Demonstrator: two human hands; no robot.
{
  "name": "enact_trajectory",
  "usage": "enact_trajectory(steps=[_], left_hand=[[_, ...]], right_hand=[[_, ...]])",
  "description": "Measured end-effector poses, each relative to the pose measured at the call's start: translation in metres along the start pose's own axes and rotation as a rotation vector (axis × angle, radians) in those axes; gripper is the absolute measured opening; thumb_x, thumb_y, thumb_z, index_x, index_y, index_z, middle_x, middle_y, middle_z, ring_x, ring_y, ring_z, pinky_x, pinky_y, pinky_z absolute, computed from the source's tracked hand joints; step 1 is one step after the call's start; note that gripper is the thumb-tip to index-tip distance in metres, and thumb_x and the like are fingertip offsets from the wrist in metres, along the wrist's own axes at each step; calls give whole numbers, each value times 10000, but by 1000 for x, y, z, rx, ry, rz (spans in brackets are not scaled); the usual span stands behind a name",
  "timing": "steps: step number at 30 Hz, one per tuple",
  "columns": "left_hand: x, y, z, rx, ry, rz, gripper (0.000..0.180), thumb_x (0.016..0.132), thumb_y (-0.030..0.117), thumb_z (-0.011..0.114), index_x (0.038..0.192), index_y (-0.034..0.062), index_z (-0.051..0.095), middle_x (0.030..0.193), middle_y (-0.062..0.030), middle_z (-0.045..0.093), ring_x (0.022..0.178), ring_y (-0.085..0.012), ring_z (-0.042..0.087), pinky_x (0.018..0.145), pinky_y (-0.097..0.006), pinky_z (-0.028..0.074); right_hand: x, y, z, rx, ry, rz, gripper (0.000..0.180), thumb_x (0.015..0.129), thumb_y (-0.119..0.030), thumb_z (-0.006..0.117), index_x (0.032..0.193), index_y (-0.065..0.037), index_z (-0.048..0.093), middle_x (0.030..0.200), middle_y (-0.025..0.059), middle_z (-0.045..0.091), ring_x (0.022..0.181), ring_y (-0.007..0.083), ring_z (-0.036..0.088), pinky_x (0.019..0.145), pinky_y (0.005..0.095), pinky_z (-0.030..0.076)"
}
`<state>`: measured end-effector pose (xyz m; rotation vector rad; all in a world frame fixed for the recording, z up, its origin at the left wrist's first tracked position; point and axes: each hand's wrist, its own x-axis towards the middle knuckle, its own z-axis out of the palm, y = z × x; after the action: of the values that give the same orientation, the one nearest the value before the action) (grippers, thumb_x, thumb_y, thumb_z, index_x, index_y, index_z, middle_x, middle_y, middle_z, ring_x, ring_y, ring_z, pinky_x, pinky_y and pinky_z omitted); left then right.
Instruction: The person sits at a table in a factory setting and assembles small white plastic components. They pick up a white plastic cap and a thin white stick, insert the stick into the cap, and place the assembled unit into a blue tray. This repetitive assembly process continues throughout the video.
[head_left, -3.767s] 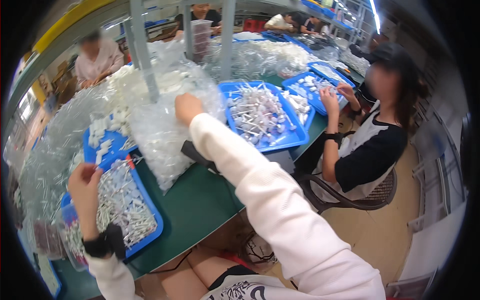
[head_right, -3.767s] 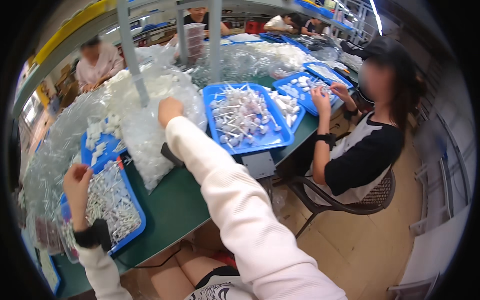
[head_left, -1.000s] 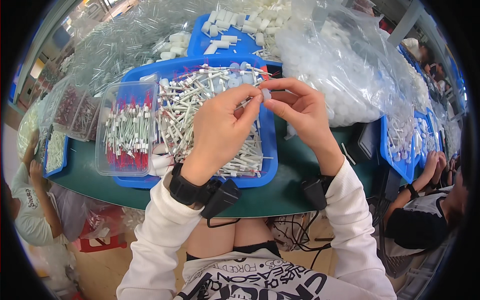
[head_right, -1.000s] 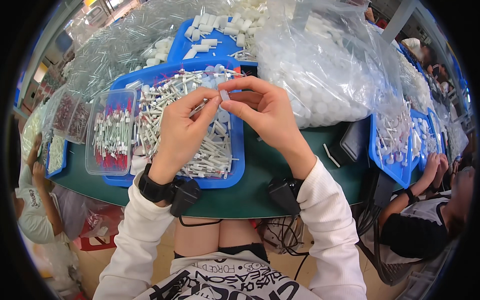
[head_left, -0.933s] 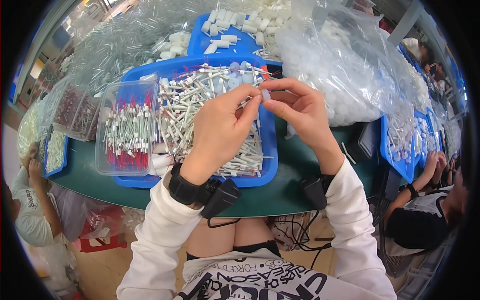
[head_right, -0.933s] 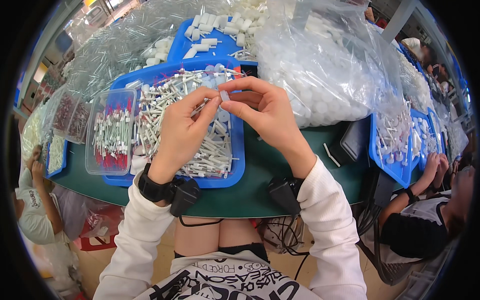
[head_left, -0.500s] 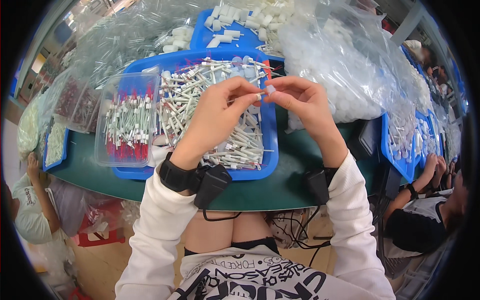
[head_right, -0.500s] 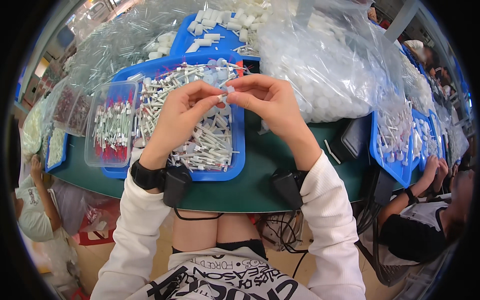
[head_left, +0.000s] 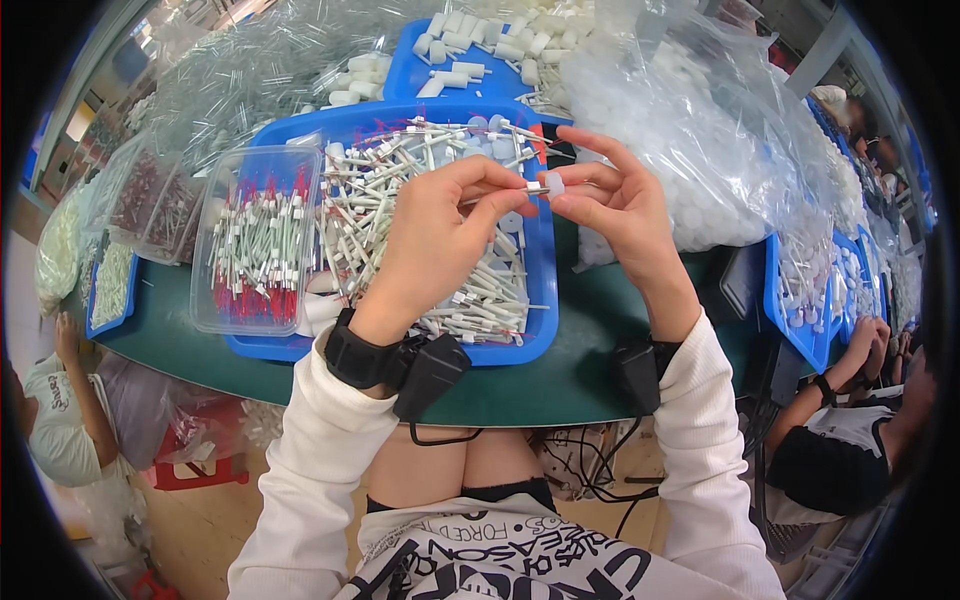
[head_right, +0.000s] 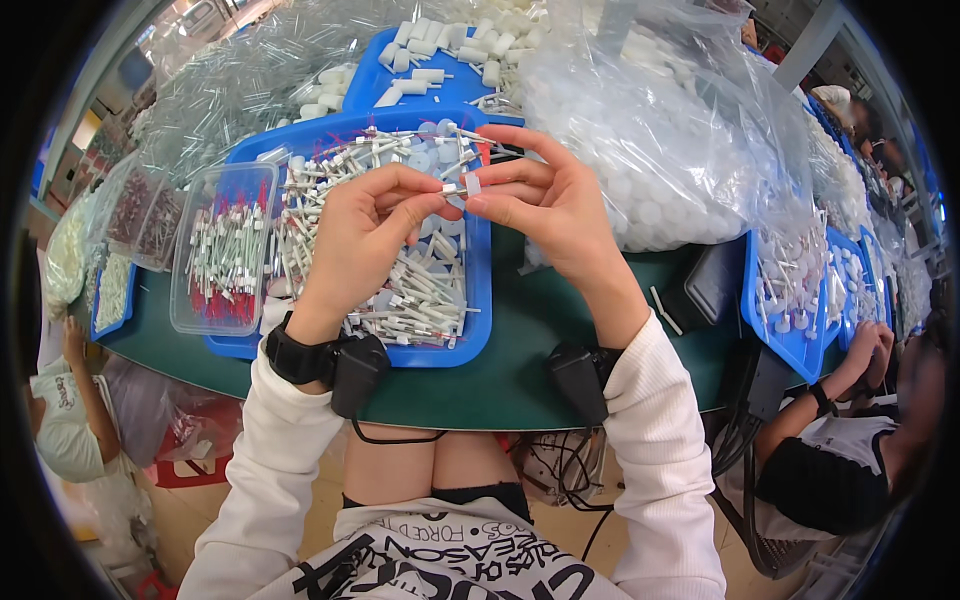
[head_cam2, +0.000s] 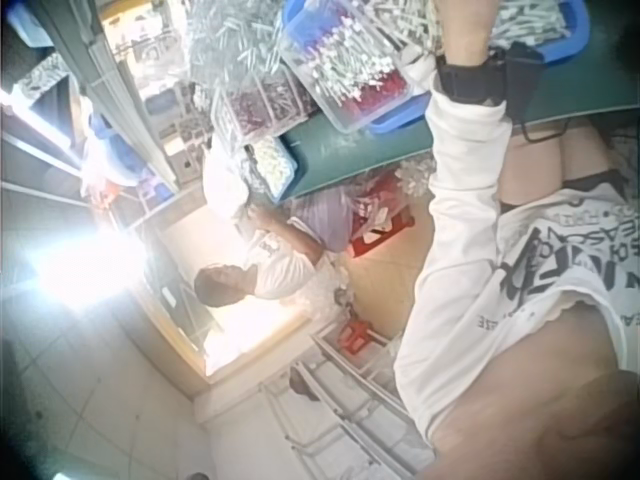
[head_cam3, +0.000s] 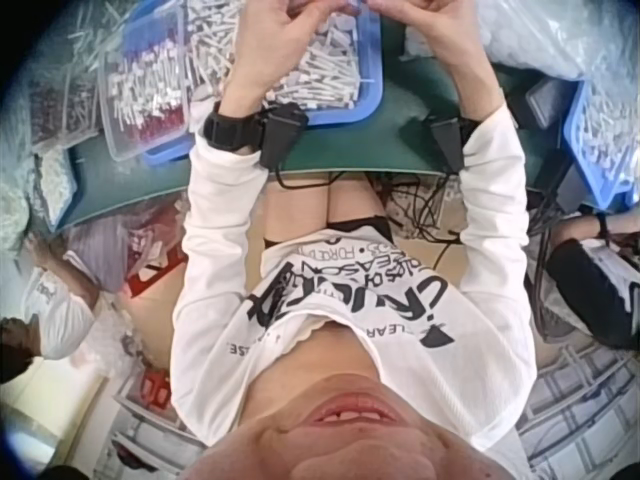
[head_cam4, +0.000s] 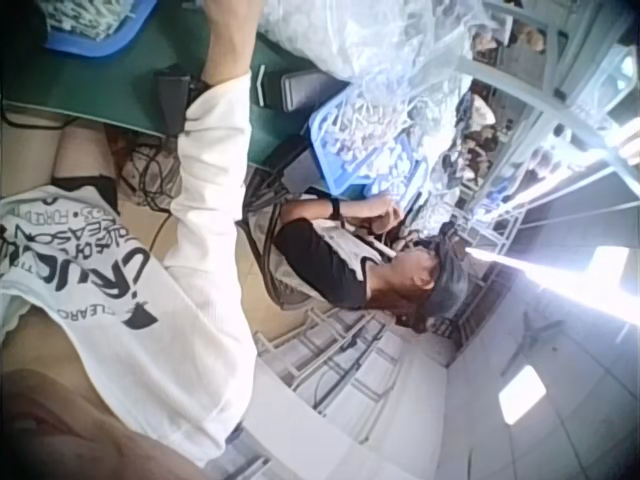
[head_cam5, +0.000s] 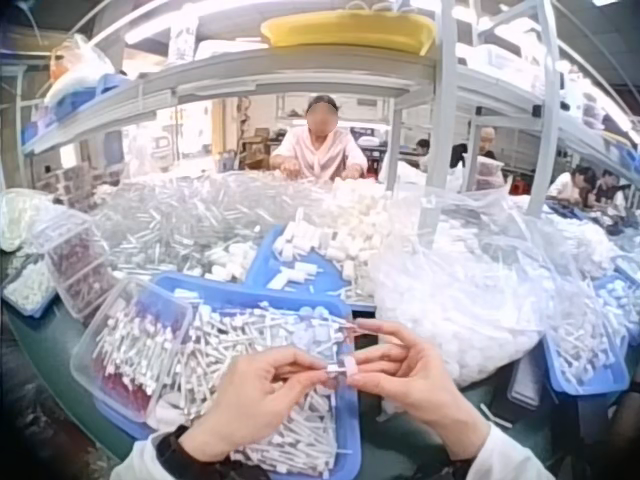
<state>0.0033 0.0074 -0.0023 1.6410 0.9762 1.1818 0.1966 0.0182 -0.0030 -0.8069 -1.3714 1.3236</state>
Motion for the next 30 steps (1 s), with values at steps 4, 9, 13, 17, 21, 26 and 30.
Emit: enact_trajectory(steps=[4, 9, 13, 17, 21, 26, 30], left_hand=[[-1, 1, 1, 29, 5, 30, 86, 861, 35, 569, 900, -3, 636, 816, -77, 695, 651, -39, 558, 551, -182, 398], [-5, 0, 4, 211, 101, 218, 81, 832, -8, 560, 877, 4, 626, 777, -127, 684, 696, -203, 681, 590, -275, 502], [-6, -2, 10, 287, 200, 336, 62, 825, -16, 569, 855, 11, 616, 751, -138, 664, 667, -264, 662, 578, -312, 501], [-6, -3, 11, 386, 243, 447, 95, 789, -32, 578, 863, 22, 604, 748, -126, 644, 675, -299, 628, 581, -351, 485], [-7, 8, 11, 637, 262, 597, 178, 764, -103, 564, 875, 13, 641, 769, -128, 655, 701, -260, 647, 596, -311, 499], [-6, 4, 5, 601, 213, 586, 164, 768, -92, 576, 873, 16, 642, 765, -124, 657, 691, -255, 650, 588, -307, 498], [-5, 2, 3, 469, 146, 478, 128, 794, -75, 571, 870, 5, 637, 760, -125, 666, 689, -227, 670, 595, -280, 502]], right_hand=[[0, 6, -4, -40, -11, 18, 308, 764, 28, 700, 1060, 56, 618, 970, 142, 666, 866, 174, 665, 785, 255, 525], [-1, 10, -1, -67, -22, -5, 272, 750, 42, 707, 1009, 65, 627, 931, 142, 672, 861, 183, 669, 789, 267, 529], [-2, 12, 6, 2, 18, -32, 251, 748, 47, 709, 986, 48, 627, 948, 138, 673, 873, 182, 666, 793, 271, 529], [-3, 15, 8, 74, 33, -31, 255, 758, 42, 704, 999, 27, 623, 960, 127, 676, 887, 163, 655, 804, 268, 522], [-3, 17, 10, 153, 61, 37, 249, 765, 35, 702, 1001, 16, 623, 962, 115, 679, 888, 145, 648, 813, 264, 515], [-4, 7, 9, -12, 29, -5, 241, 765, 32, 703, 993, 18, 626, 944, 107, 682, 882, 148, 654, 809, 262, 513], [-4, 8, 4, -70, -44, -65, 229, 761, 39, 701, 979, 22, 632, 937, 107, 680, 868, 159, 661, 793, 268, 521]])
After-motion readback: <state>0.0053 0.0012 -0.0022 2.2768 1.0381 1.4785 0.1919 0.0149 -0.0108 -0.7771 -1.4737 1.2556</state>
